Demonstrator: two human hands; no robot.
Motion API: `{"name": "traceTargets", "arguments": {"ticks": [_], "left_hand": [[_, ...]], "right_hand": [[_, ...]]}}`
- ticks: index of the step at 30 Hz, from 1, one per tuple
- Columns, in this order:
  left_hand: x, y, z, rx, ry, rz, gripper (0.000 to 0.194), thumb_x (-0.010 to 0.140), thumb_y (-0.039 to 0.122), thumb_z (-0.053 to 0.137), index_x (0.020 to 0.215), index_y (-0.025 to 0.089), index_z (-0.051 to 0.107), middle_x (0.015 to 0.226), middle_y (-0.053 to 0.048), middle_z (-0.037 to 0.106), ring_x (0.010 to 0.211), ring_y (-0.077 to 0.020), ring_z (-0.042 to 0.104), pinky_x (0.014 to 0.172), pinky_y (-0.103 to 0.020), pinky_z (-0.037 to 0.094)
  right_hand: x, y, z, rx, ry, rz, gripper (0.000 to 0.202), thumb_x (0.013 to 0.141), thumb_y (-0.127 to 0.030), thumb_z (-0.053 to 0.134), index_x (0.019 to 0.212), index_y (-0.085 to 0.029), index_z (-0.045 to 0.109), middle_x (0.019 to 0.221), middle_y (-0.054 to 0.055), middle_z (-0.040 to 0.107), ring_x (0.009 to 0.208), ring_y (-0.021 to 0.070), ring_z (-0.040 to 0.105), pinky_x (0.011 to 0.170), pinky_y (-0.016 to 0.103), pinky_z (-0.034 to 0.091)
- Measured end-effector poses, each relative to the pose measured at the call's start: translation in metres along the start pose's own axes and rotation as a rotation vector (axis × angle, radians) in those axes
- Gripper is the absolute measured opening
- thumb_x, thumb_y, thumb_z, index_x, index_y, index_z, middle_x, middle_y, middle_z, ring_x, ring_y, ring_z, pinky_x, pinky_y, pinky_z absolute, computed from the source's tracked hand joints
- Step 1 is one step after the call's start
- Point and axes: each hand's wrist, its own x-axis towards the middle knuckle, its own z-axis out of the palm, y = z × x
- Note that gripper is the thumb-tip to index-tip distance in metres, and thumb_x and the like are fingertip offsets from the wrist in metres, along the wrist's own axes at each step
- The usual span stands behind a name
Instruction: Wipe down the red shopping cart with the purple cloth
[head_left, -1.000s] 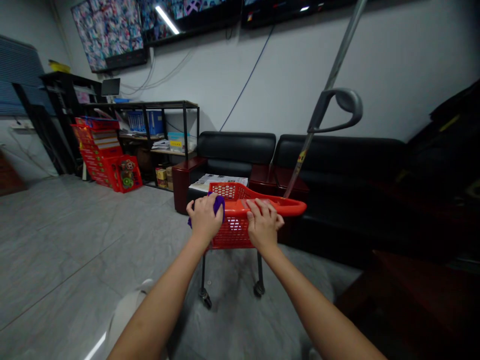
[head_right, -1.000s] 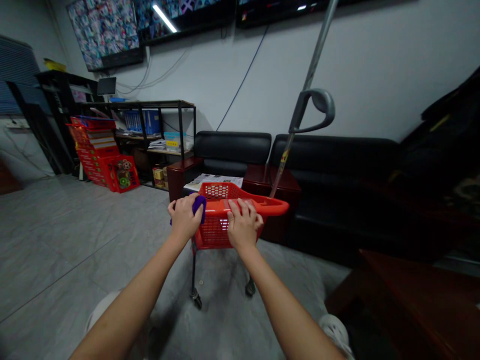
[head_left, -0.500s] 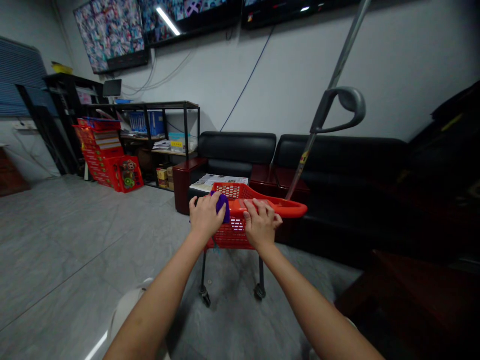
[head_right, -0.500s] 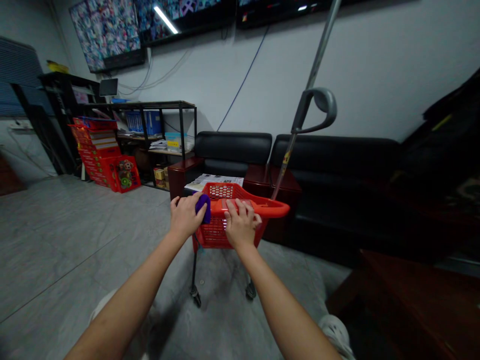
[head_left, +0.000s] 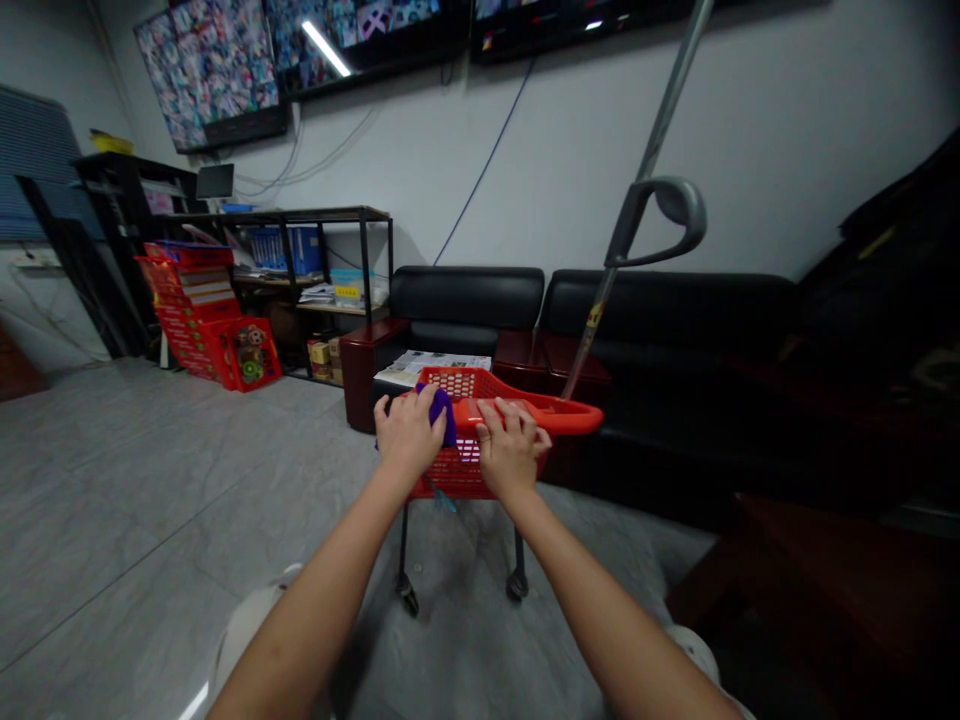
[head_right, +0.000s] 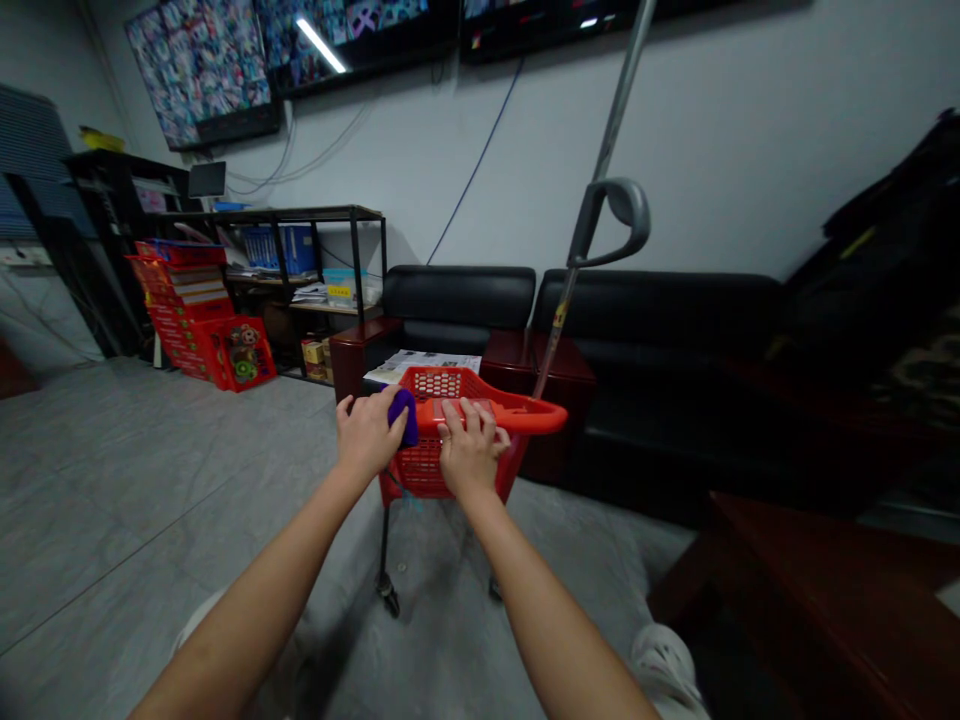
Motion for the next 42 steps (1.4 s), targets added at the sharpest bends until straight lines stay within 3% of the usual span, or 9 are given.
{"name": "traceTargets", "arguments": {"ticks": [4,9,15,19,22,28,33,36,42], "left_hand": [[-0.002,0.008,0.003,0.011,0.037,-0.096,0.037,0.092,0.035,0.049,0.126,0.023,0.059,0.112,-0.009,0.07,0.108,-0.0263,0.059,0.104,-0.045,0.032],[0.0,0.022,0.01,-0.017,0.028,-0.003,0.04,0.094,0.037,0.046,0.128,0.021,0.058,0.114,-0.01,0.069,0.109,-0.025,0.06,0.106,-0.042,0.032],[-0.001,-0.003,0.004,-0.009,-0.019,0.01,0.04,0.095,0.041,0.044,0.131,0.027,0.055,0.116,-0.007,0.07,0.108,-0.0243,0.06,0.11,-0.045,0.027],[0.001,-0.015,0.0,-0.01,-0.024,-0.042,0.038,0.094,0.039,0.046,0.129,0.027,0.056,0.117,-0.007,0.069,0.111,-0.0238,0.059,0.111,-0.045,0.025],[0.004,-0.015,-0.002,-0.024,0.004,-0.102,0.036,0.094,0.036,0.047,0.127,0.027,0.057,0.115,-0.007,0.069,0.112,-0.0235,0.058,0.11,-0.043,0.027],[0.006,0.009,0.002,-0.055,0.017,-0.188,0.038,0.092,0.033,0.048,0.128,0.024,0.056,0.122,-0.009,0.067,0.116,-0.0258,0.056,0.106,-0.043,0.032],[0.002,0.033,0.006,-0.143,-0.034,0.06,0.04,0.091,0.033,0.052,0.131,0.027,0.053,0.13,-0.006,0.062,0.124,-0.0223,0.051,0.111,-0.04,0.028],[0.008,0.022,0.003,-0.18,-0.094,0.103,0.041,0.093,0.036,0.05,0.133,0.029,0.051,0.128,-0.004,0.064,0.12,-0.0206,0.055,0.112,-0.042,0.027],[0.017,-0.014,0.001,-0.121,-0.091,-0.092,0.04,0.095,0.037,0.046,0.134,0.029,0.049,0.122,-0.005,0.068,0.114,-0.0225,0.059,0.105,-0.044,0.033]], "right_hand": [[-0.004,-0.014,0.003,0.022,0.029,0.038,0.038,0.099,-0.035,0.039,0.129,-0.03,0.061,0.14,0.007,0.055,0.126,0.0263,0.038,0.095,0.045,0.022],[-0.006,-0.019,0.002,0.008,0.043,0.016,0.037,0.099,-0.036,0.039,0.129,-0.03,0.06,0.139,0.007,0.056,0.126,0.0259,0.039,0.095,0.044,0.022],[0.002,0.007,-0.017,0.003,-0.024,-0.141,0.042,0.099,-0.036,0.039,0.137,-0.024,0.054,0.133,0.008,0.061,0.119,0.0234,0.046,0.098,0.041,0.024],[0.004,0.032,-0.024,-0.021,0.019,-0.11,0.042,0.098,-0.039,0.039,0.133,-0.024,0.058,0.138,0.009,0.057,0.124,0.0245,0.043,0.102,0.041,0.022],[0.001,0.035,-0.022,0.013,0.005,-0.104,0.041,0.098,-0.038,0.039,0.132,-0.026,0.058,0.134,0.006,0.061,0.12,0.0233,0.046,0.104,0.041,0.021],[-0.003,0.012,-0.013,0.031,0.026,-0.039,0.04,0.097,-0.035,0.04,0.131,-0.027,0.059,0.133,0.006,0.062,0.115,0.0242,0.046,0.105,0.045,0.017],[-0.002,0.012,-0.011,0.004,0.03,-0.062,0.042,0.099,-0.039,0.036,0.132,-0.025,0.058,0.133,0.007,0.061,0.115,0.0241,0.045,0.104,0.044,0.017],[-0.002,0.017,-0.009,0.007,0.03,-0.089,0.042,0.099,-0.04,0.037,0.133,-0.024,0.057,0.133,0.007,0.061,0.116,0.0235,0.046,0.103,0.043,0.018],[-0.004,0.011,-0.005,0.016,0.055,-0.066,0.041,0.099,-0.039,0.038,0.131,-0.024,0.058,0.132,0.008,0.062,0.115,0.0242,0.047,0.102,0.044,0.018]]}}
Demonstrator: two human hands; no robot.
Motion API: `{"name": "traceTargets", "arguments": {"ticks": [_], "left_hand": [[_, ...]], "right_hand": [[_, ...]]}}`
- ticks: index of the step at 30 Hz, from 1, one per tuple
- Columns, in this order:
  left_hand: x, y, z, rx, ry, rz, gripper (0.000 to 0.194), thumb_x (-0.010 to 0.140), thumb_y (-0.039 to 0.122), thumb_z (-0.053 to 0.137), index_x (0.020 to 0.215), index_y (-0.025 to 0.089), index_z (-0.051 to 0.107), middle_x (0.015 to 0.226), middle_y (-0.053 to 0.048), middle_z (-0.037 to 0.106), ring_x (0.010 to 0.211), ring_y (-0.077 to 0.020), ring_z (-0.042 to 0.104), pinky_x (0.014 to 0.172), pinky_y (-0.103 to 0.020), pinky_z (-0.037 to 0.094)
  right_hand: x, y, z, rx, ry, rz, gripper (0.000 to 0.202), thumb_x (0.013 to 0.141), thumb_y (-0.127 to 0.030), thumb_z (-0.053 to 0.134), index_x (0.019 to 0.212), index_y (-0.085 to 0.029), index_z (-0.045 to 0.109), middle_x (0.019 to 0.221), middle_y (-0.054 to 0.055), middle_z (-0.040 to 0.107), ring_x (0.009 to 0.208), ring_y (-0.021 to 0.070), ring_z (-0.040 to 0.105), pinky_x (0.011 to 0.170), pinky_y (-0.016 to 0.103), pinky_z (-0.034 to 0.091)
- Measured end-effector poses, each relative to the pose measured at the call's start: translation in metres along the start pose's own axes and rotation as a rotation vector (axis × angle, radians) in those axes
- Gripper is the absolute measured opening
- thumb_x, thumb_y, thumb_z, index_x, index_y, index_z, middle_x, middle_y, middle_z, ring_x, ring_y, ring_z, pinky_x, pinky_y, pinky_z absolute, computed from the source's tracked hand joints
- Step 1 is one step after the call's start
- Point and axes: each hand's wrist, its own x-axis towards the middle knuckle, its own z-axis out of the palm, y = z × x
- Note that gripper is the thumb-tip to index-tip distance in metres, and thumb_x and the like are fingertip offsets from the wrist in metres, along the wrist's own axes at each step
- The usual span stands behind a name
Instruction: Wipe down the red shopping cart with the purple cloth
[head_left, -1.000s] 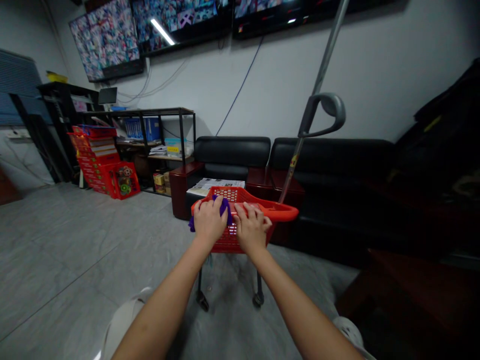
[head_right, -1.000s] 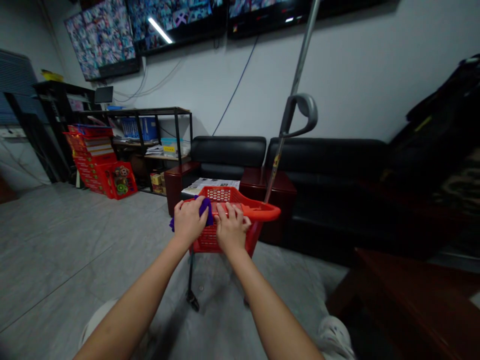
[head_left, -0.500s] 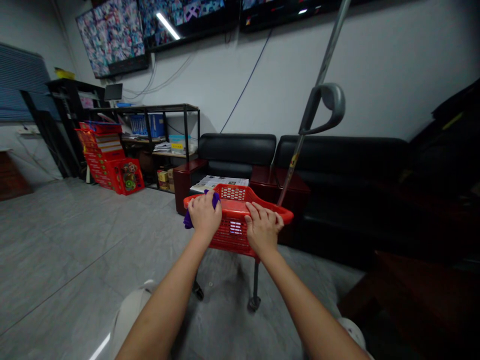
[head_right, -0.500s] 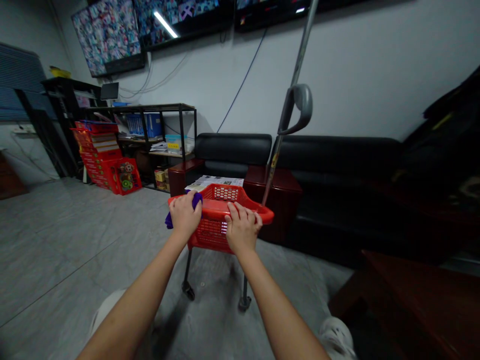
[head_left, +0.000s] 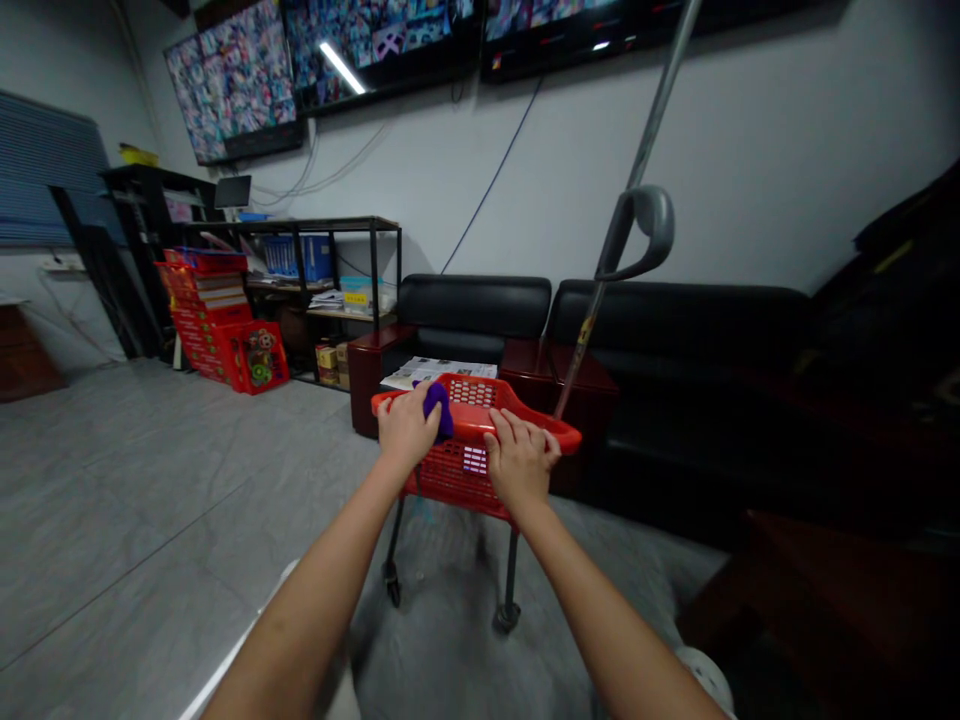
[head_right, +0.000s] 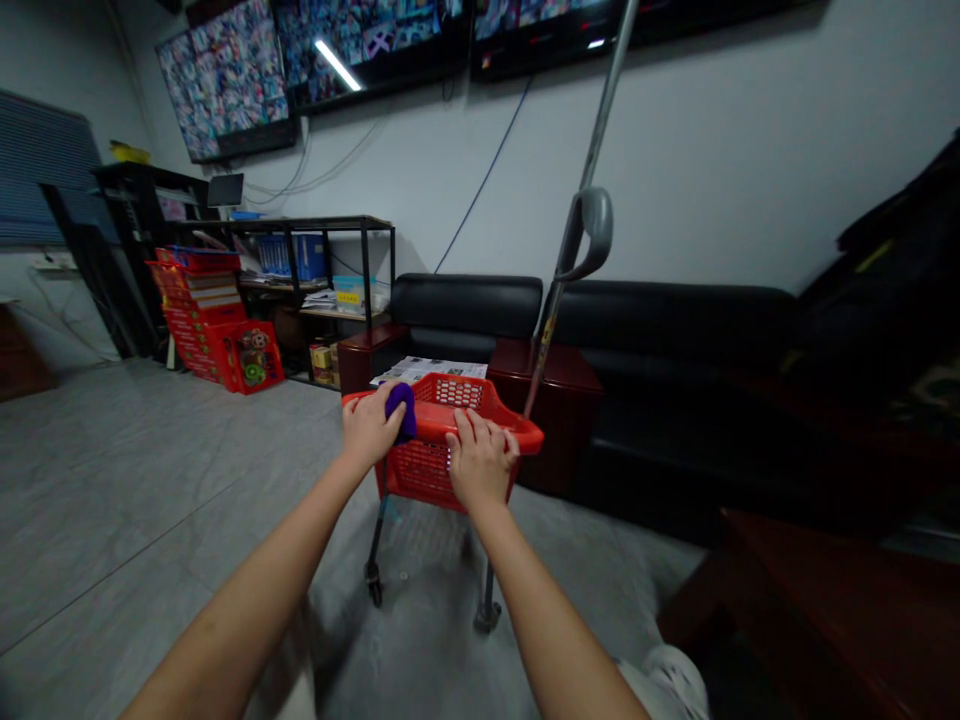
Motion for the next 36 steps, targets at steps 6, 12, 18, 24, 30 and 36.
{"name": "traceTargets", "arguments": {"ticks": [6,12,18,24,30,36], "left_hand": [[-0.009,0.029,0.014,0.007,0.024,0.126,0.042,0.092,0.034,0.051,0.133,0.025,0.051,0.129,-0.007,0.063,0.124,-0.0235,0.052,0.107,-0.04,0.032],[-0.001,0.015,0.008,-0.054,-0.071,0.165,0.042,0.094,0.038,0.049,0.135,0.03,0.048,0.133,-0.004,0.062,0.124,-0.0204,0.053,0.108,-0.041,0.032],[0.004,0.005,0.007,-0.029,-0.002,0.001,0.041,0.093,0.035,0.049,0.134,0.029,0.049,0.131,-0.005,0.062,0.123,-0.0223,0.053,0.105,-0.042,0.034],[-0.011,0.041,0.018,-0.003,-0.006,0.1,0.042,0.093,0.036,0.049,0.134,0.028,0.05,0.132,-0.006,0.061,0.128,-0.0247,0.048,0.107,-0.043,0.032],[0.006,0.029,0.011,-0.038,-0.078,0.169,0.04,0.093,0.037,0.049,0.133,0.031,0.049,0.127,-0.004,0.065,0.12,-0.0222,0.055,0.106,-0.044,0.033],[0.017,0.027,0.012,0.033,-0.034,-0.015,0.04,0.091,0.032,0.05,0.131,0.027,0.052,0.124,-0.008,0.066,0.117,-0.0268,0.056,0.099,-0.045,0.038]], "right_hand": [[-0.001,-0.014,0.004,-0.019,0.0,0.027,0.041,0.099,-0.038,0.04,0.132,-0.023,0.057,0.134,0.007,0.061,0.116,0.0247,0.046,0.103,0.045,0.019],[0.002,0.008,-0.016,-0.075,-0.108,-0.091,0.044,0.096,-0.035,0.044,0.137,-0.024,0.053,0.142,0.008,0.054,0.121,0.0246,0.044,0.101,0.042,0.025],[-0.003,0.039,-0.022,-0.094,-0.065,-0.026,0.04,0.097,-0.04,0.043,0.132,-0.028,0.058,0.14,0.008,0.053,0.124,0.0248,0.041,0.101,0.042,0.027],[-0.004,0.025,-0.012,-0.035,-0.035,0.008,0.036,0.096,-0.04,0.043,0.125,-0.031,0.062,0.138,0.006,0.053,0.122,0.0243,0.041,0.101,0.043,0.025],[-0.002,0.024,-0.013,-0.002,-0.06,0.006,0.034,0.096,-0.039,0.043,0.122,-0.03,0.063,0.135,0.006,0.056,0.123,0.0242,0.041,0.101,0.043,0.025],[-0.003,0.015,-0.008,-0.005,-0.044,0.024,0.033,0.097,-0.038,0.042,0.121,-0.03,0.064,0.136,0.006,0.055,0.124,0.0244,0.04,0.102,0.044,0.023]]}}
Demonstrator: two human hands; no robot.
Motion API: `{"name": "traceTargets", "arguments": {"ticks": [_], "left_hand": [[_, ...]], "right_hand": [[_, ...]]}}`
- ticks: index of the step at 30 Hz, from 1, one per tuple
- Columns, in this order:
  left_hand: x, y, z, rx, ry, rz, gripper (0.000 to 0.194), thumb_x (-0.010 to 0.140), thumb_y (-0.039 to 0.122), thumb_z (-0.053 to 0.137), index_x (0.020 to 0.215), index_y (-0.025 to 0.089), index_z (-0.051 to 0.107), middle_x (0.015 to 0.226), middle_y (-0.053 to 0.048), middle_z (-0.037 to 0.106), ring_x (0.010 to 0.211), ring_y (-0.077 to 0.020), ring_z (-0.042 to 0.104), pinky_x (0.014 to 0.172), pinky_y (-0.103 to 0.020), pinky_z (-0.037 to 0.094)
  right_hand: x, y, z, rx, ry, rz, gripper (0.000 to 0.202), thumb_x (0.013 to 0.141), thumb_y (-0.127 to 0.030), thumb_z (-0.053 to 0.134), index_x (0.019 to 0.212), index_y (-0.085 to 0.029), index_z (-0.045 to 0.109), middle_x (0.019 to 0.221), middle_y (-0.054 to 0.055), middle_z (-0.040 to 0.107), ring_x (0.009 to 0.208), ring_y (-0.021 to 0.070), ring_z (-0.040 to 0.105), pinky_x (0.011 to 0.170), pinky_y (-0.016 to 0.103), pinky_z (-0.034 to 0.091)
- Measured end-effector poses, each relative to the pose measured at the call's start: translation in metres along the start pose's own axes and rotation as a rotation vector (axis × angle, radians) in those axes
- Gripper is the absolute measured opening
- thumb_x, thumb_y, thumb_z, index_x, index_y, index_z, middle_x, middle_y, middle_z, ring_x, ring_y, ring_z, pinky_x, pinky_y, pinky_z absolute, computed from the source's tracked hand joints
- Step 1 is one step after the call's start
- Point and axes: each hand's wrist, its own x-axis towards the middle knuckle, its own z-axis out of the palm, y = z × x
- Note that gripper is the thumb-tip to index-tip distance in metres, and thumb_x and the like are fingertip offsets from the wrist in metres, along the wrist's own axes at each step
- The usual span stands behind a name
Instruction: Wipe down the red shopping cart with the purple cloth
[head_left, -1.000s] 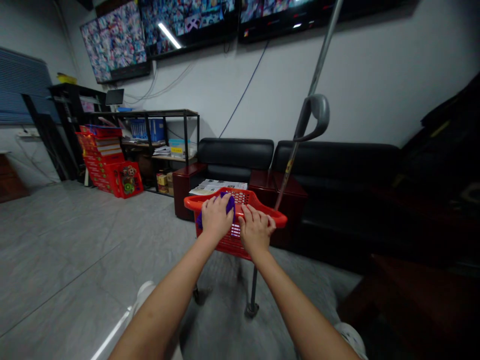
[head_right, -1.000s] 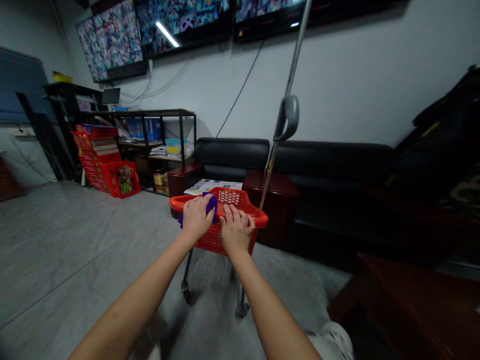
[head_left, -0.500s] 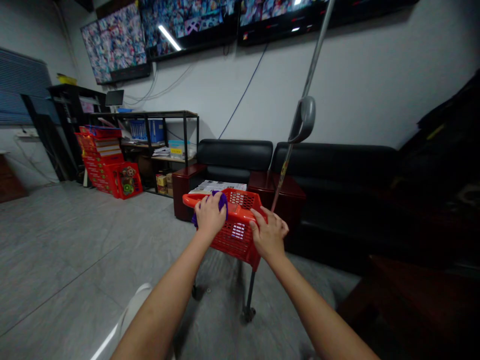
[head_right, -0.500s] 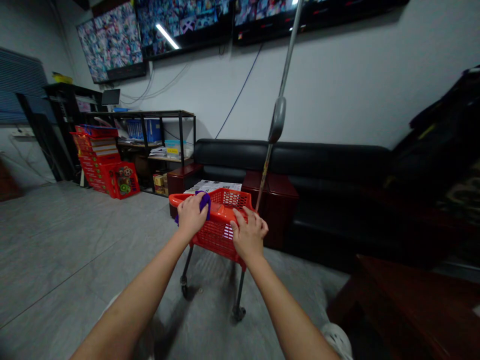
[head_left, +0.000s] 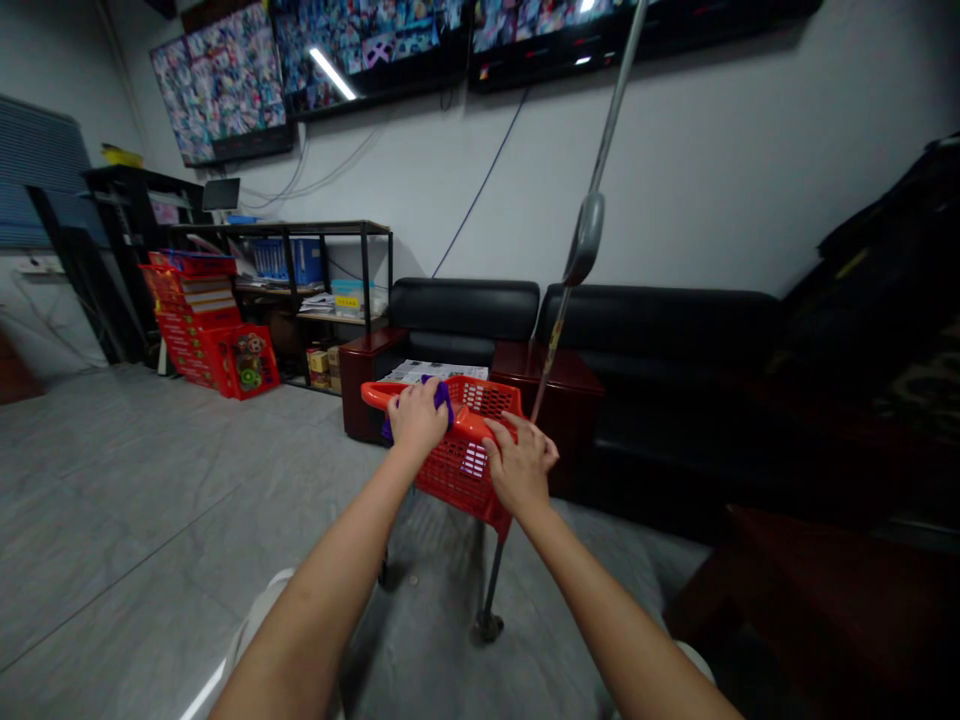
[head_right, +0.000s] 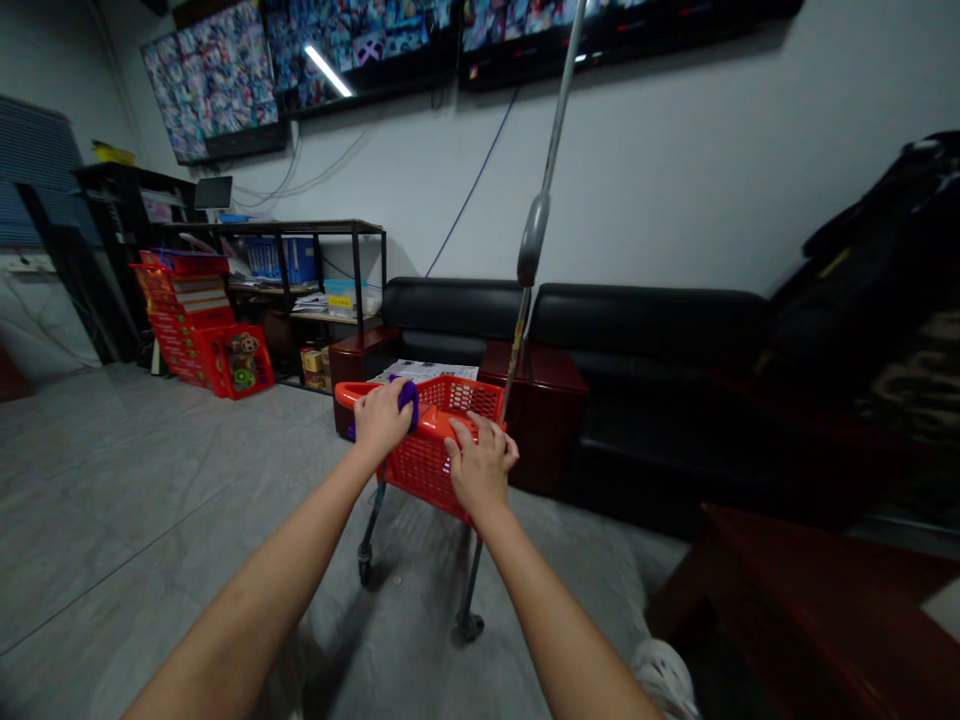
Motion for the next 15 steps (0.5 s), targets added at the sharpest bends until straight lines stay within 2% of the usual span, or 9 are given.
{"name": "traceTargets", "arguments": {"ticks": [3,6,8,12,15], "left_hand": [[-0.013,0.015,0.005,-0.001,-0.007,0.119,0.043,0.091,0.031,0.05,0.133,0.027,0.051,0.129,-0.008,0.063,0.122,-0.0259,0.053,0.103,-0.044,0.035],[-0.014,0.018,0.003,-0.051,-0.063,0.234,0.043,0.092,0.034,0.05,0.134,0.03,0.049,0.131,-0.005,0.062,0.123,-0.0235,0.053,0.105,-0.042,0.034],[-0.005,0.011,-0.001,-0.073,-0.094,0.212,0.041,0.092,0.034,0.049,0.133,0.031,0.05,0.128,-0.004,0.064,0.12,-0.0231,0.056,0.104,-0.042,0.035],[0.014,-0.001,-0.003,-0.026,-0.078,0.037,0.04,0.091,0.032,0.048,0.131,0.027,0.052,0.122,-0.008,0.067,0.115,-0.0264,0.058,0.1,-0.045,0.038],[0.008,0.006,0.003,0.01,-0.038,0.01,0.042,0.09,0.03,0.049,0.132,0.026,0.051,0.125,-0.009,0.065,0.117,-0.0277,0.056,0.101,-0.046,0.038]], "right_hand": [[0.0,-0.002,0.0,-0.01,0.004,0.008,0.033,0.097,-0.038,0.043,0.121,-0.029,0.064,0.137,0.007,0.054,0.124,0.0251,0.039,0.102,0.045,0.022],[0.0,0.0,-0.002,-0.015,-0.005,-0.005,0.033,0.097,-0.038,0.044,0.122,-0.028,0.063,0.136,0.007,0.054,0.124,0.0249,0.039,0.102,0.044,0.022],[0.0,0.001,-0.004,-0.014,-0.018,-0.014,0.033,0.097,-0.037,0.044,0.123,-0.028,0.062,0.135,0.007,0.055,0.123,0.0244,0.04,0.102,0.044,0.022],[0.001,-0.001,-0.003,-0.008,-0.029,-0.014,0.033,0.097,-0.036,0.044,0.124,-0.029,0.061,0.135,0.007,0.055,0.123,0.0244,0.041,0.102,0.045,0.022],[0.001,-0.007,-0.001,-0.01,-0.018,-0.007,0.034,0.096,-0.036,0.044,0.125,-0.027,0.06,0.137,0.007,0.054,0.123,0.0257,0.04,0.102,0.046,0.022]]}}
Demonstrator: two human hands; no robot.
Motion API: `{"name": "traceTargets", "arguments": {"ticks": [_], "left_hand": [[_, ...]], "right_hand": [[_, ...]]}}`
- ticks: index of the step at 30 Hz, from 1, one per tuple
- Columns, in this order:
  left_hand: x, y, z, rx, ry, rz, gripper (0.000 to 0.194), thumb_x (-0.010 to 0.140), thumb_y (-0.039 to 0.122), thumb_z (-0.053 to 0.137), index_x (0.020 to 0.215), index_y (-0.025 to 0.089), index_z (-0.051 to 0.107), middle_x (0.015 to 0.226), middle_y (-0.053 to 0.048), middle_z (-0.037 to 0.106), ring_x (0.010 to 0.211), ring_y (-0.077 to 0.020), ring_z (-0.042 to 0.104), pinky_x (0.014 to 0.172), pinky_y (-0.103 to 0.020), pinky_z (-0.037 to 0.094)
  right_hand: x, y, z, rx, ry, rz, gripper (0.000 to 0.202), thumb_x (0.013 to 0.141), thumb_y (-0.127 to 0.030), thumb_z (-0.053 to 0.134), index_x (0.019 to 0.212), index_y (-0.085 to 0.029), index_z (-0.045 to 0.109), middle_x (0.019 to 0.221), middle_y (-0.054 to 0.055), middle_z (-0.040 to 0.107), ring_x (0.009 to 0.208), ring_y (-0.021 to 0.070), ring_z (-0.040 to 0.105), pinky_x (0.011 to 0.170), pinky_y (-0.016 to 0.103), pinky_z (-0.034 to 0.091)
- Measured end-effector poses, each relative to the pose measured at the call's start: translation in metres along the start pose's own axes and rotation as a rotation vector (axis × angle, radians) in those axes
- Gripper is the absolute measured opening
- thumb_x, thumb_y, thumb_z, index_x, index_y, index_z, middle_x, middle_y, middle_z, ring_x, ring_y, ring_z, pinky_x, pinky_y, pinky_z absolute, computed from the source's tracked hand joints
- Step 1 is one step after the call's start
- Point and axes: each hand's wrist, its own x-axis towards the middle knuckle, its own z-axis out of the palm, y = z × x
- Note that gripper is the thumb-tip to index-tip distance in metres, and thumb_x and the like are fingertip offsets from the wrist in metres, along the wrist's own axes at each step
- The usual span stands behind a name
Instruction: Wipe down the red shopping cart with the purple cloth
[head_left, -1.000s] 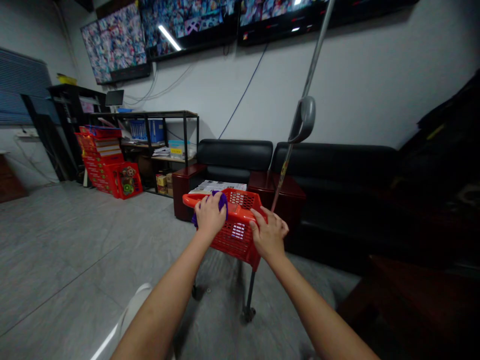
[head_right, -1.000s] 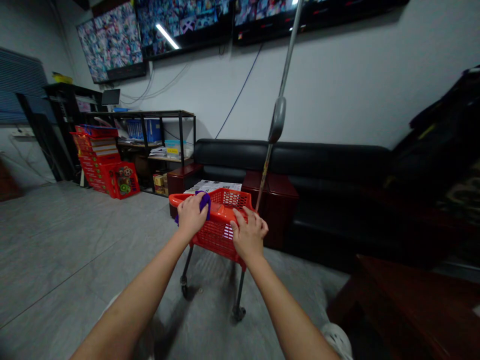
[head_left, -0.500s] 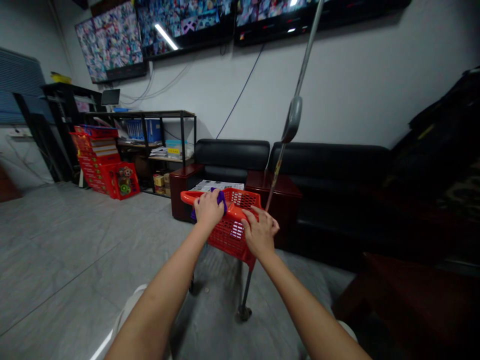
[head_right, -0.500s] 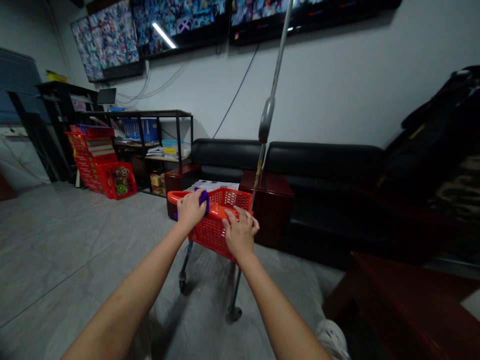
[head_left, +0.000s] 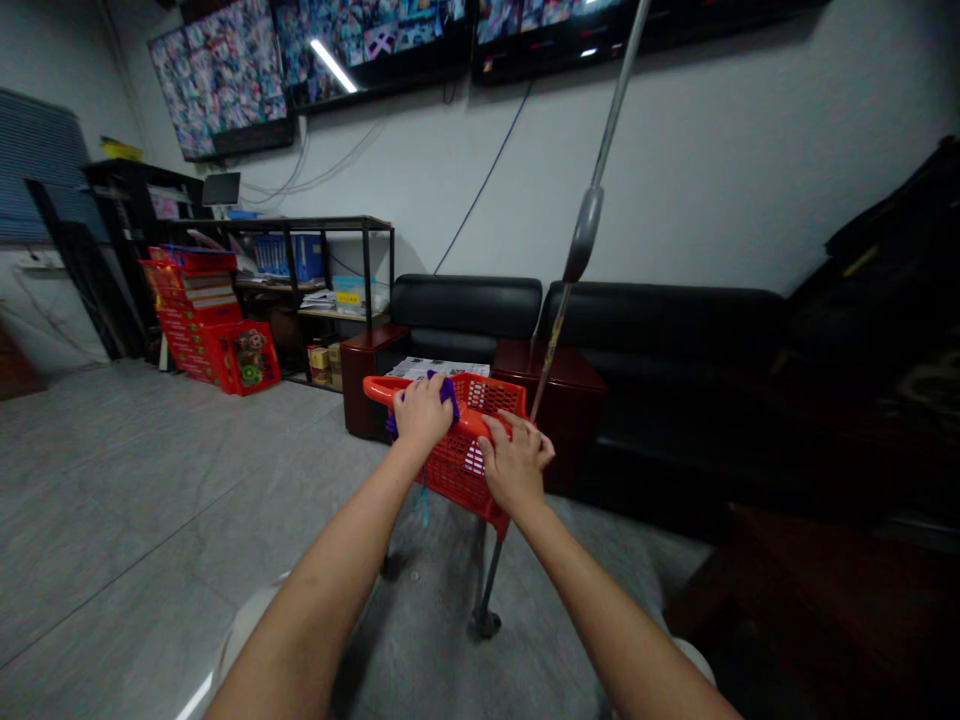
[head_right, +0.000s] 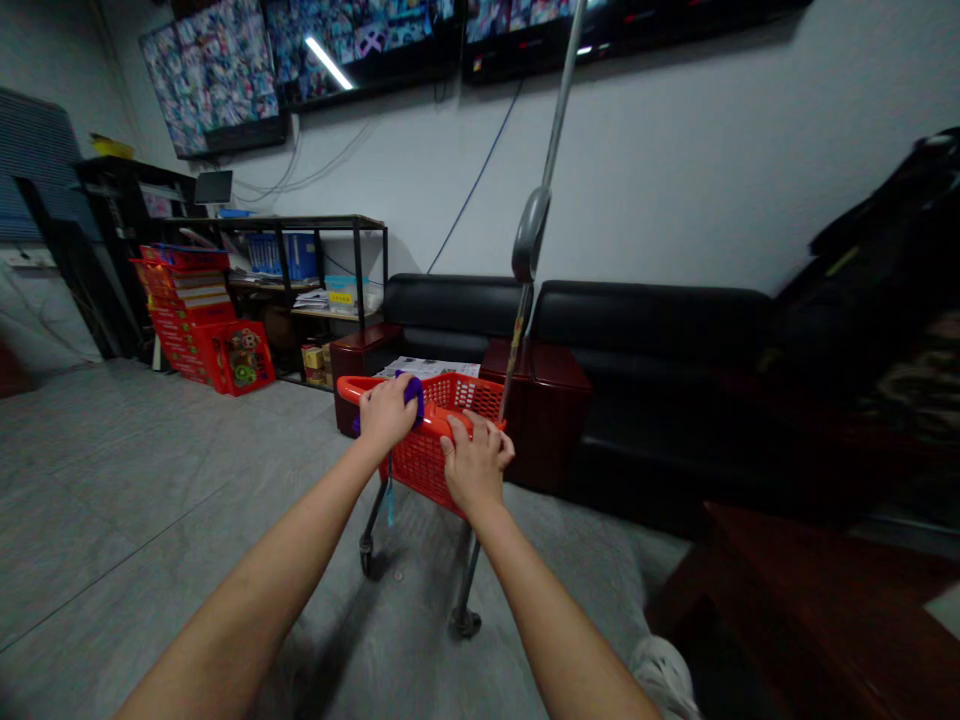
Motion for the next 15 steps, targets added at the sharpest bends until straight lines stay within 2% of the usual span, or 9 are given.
{"name": "traceTargets", "arguments": {"ticks": [4,7,9,12,15], "left_hand": [[-0.02,0.015,0.005,-0.016,-0.012,0.146,0.043,0.092,0.031,0.049,0.135,0.028,0.049,0.134,-0.007,0.06,0.127,-0.0252,0.049,0.107,-0.044,0.032],[-0.021,0.01,0.002,-0.067,-0.047,0.241,0.043,0.092,0.034,0.049,0.135,0.031,0.048,0.134,-0.004,0.06,0.127,-0.0225,0.05,0.108,-0.042,0.031],[-0.013,0.001,0.0,-0.084,-0.046,0.201,0.041,0.093,0.035,0.049,0.134,0.03,0.049,0.129,-0.004,0.063,0.121,-0.0223,0.054,0.106,-0.042,0.032],[-0.004,-0.008,0.0,-0.072,0.004,0.06,0.04,0.092,0.033,0.049,0.132,0.028,0.051,0.125,-0.006,0.065,0.118,-0.0237,0.056,0.104,-0.043,0.034],[-0.011,0.0,0.005,-0.053,0.076,0.003,0.042,0.092,0.031,0.049,0.133,0.027,0.051,0.127,-0.008,0.064,0.121,-0.0256,0.053,0.104,-0.044,0.035]], "right_hand": [[0.001,0.0,0.0,-0.001,0.001,-0.013,0.035,0.096,-0.036,0.043,0.126,-0.026,0.06,0.138,0.009,0.053,0.123,0.027,0.04,0.102,0.047,0.024],[0.001,0.011,-0.005,0.032,-0.021,-0.055,0.038,0.098,-0.037,0.039,0.13,-0.027,0.056,0.137,0.008,0.054,0.123,0.0259,0.042,0.101,0.046,0.026],[0.0,0.022,-0.006,0.076,-0.024,-0.069,0.041,0.099,-0.04,0.036,0.134,-0.027,0.052,0.137,0.009,0.054,0.123,0.0246,0.043,0.101,0.044,0.028],[-0.002,0.035,-0.004,0.143,-0.009,-0.06,0.043,0.099,-0.044,0.032,0.133,-0.026,0.052,0.136,0.009,0.054,0.124,0.0235,0.045,0.101,0.041,0.032],[-0.004,0.035,0.003,0.175,0.016,-0.038,0.042,0.099,-0.044,0.031,0.127,-0.026,0.056,0.137,0.008,0.053,0.124,0.0235,0.045,0.1,0.041,0.032]]}}
